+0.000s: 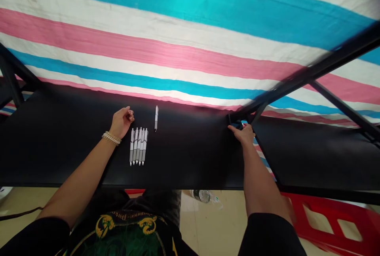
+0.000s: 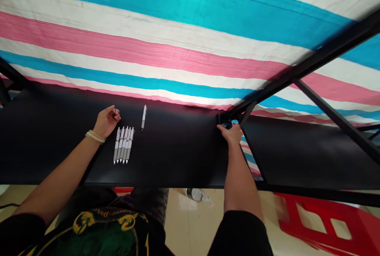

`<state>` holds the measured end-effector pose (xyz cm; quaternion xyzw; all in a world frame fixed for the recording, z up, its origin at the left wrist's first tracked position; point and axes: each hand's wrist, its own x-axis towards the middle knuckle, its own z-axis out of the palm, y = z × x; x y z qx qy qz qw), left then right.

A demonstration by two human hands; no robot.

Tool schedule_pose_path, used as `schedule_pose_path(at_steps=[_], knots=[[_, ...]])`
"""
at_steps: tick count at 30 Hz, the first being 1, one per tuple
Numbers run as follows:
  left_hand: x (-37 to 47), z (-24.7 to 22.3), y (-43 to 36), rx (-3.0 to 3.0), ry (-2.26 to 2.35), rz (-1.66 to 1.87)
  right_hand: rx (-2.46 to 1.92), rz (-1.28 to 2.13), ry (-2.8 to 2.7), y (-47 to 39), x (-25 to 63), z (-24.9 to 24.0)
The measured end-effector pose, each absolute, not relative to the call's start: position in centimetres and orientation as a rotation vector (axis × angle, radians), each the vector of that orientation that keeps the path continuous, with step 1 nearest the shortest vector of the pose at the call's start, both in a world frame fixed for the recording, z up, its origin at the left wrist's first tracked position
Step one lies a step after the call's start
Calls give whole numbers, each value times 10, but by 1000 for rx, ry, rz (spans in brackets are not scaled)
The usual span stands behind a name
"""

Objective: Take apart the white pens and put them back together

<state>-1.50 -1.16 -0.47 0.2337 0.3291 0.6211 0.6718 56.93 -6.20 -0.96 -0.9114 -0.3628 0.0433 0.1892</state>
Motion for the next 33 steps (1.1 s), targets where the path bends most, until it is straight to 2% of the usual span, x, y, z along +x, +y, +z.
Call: schedule_pose_path(at_steps=[16, 21, 25, 28, 33], knots=[[-14, -3, -12, 557, 752, 1381, -2573, 64, -972, -67, 550, -10], [-14, -2, -14, 571, 760, 1377, -2577, -195, -939, -81, 512, -8], [-13, -3, -13, 592, 762, 1386, -2475, -334, -1181, -95, 455, -9], [-13, -3, -13, 604, 777, 1390, -2238, -263, -1443, -100, 398, -11], [-14, -3, -15, 641, 779, 1388, -1758, 111, -1696, -90, 301, -5]])
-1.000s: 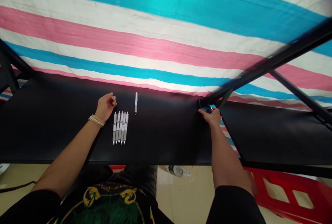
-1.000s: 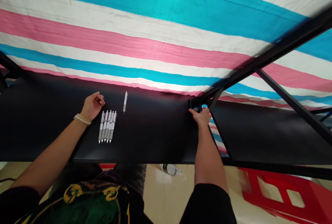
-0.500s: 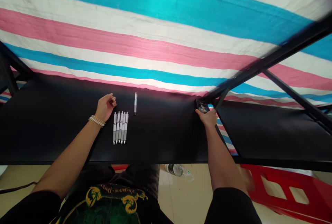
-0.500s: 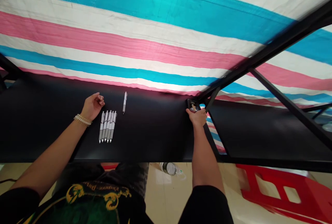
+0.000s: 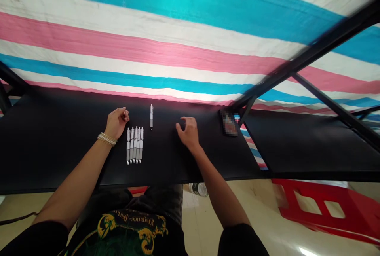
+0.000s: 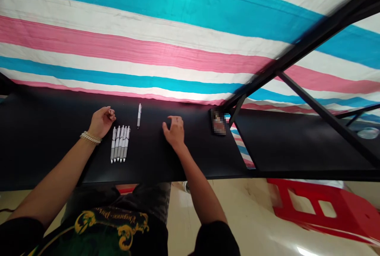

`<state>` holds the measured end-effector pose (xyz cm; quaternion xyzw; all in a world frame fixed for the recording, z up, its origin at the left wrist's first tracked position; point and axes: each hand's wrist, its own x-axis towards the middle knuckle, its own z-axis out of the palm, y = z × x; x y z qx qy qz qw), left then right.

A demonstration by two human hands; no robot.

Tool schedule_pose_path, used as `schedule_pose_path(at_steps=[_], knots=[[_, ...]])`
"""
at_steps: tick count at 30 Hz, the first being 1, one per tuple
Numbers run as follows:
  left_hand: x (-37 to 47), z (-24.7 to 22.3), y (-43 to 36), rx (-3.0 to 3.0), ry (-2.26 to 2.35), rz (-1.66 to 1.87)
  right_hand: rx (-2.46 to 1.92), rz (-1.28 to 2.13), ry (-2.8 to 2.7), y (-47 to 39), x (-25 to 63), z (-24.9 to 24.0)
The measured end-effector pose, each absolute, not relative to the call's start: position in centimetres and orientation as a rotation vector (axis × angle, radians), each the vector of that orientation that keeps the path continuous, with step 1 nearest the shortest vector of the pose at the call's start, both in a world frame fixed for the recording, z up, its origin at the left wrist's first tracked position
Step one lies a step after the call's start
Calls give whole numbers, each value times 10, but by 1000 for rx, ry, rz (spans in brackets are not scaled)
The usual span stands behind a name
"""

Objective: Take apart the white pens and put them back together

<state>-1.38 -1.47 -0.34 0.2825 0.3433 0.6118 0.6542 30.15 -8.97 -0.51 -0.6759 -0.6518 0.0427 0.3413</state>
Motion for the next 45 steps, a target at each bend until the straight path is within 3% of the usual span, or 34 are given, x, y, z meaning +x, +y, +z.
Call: schedule_pose_path(at_steps=[11, 45], knots=[[-13, -1, -19, 737, 810, 1402, -1577, 406, -1731, -46, 192, -6], [-12, 0, -23, 766, 840, 1396, -1680, 297, -1833, -43, 196, -20]])
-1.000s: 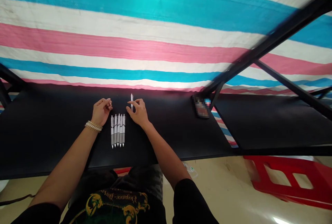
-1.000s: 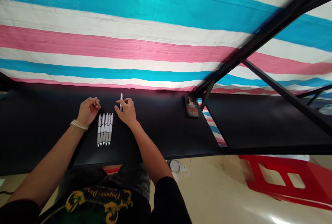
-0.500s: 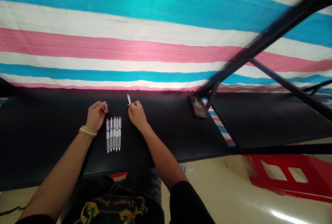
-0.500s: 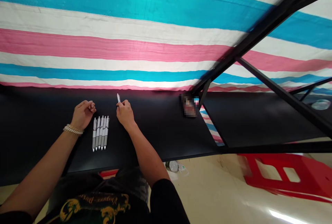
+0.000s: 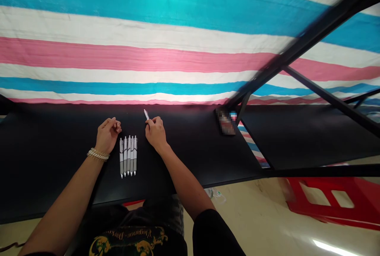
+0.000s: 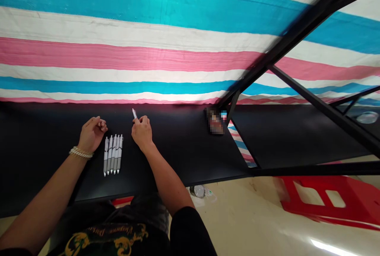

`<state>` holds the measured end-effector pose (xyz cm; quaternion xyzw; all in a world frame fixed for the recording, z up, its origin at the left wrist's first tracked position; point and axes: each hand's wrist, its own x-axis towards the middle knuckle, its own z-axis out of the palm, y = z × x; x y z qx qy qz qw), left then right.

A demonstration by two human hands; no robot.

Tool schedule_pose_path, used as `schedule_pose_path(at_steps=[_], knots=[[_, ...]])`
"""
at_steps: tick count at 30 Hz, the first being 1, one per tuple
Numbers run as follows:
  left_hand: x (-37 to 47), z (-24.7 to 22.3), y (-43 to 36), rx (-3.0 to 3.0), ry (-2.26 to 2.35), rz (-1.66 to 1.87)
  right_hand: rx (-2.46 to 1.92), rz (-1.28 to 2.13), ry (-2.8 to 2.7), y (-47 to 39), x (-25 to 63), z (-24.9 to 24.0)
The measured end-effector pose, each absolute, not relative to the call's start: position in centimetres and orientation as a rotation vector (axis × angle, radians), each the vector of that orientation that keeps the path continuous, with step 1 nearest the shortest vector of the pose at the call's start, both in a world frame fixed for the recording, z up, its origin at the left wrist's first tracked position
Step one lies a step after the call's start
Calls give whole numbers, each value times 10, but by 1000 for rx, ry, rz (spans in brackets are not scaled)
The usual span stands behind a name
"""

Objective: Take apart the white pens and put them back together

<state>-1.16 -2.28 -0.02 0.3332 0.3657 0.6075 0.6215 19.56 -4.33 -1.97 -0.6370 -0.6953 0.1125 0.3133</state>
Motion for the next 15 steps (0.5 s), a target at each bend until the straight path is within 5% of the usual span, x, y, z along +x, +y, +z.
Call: schedule_pose_path(at_steps=[15], knots=[[-16, -10, -17, 694, 834, 1403, -1447, 34, -1898, -72, 182, 21]])
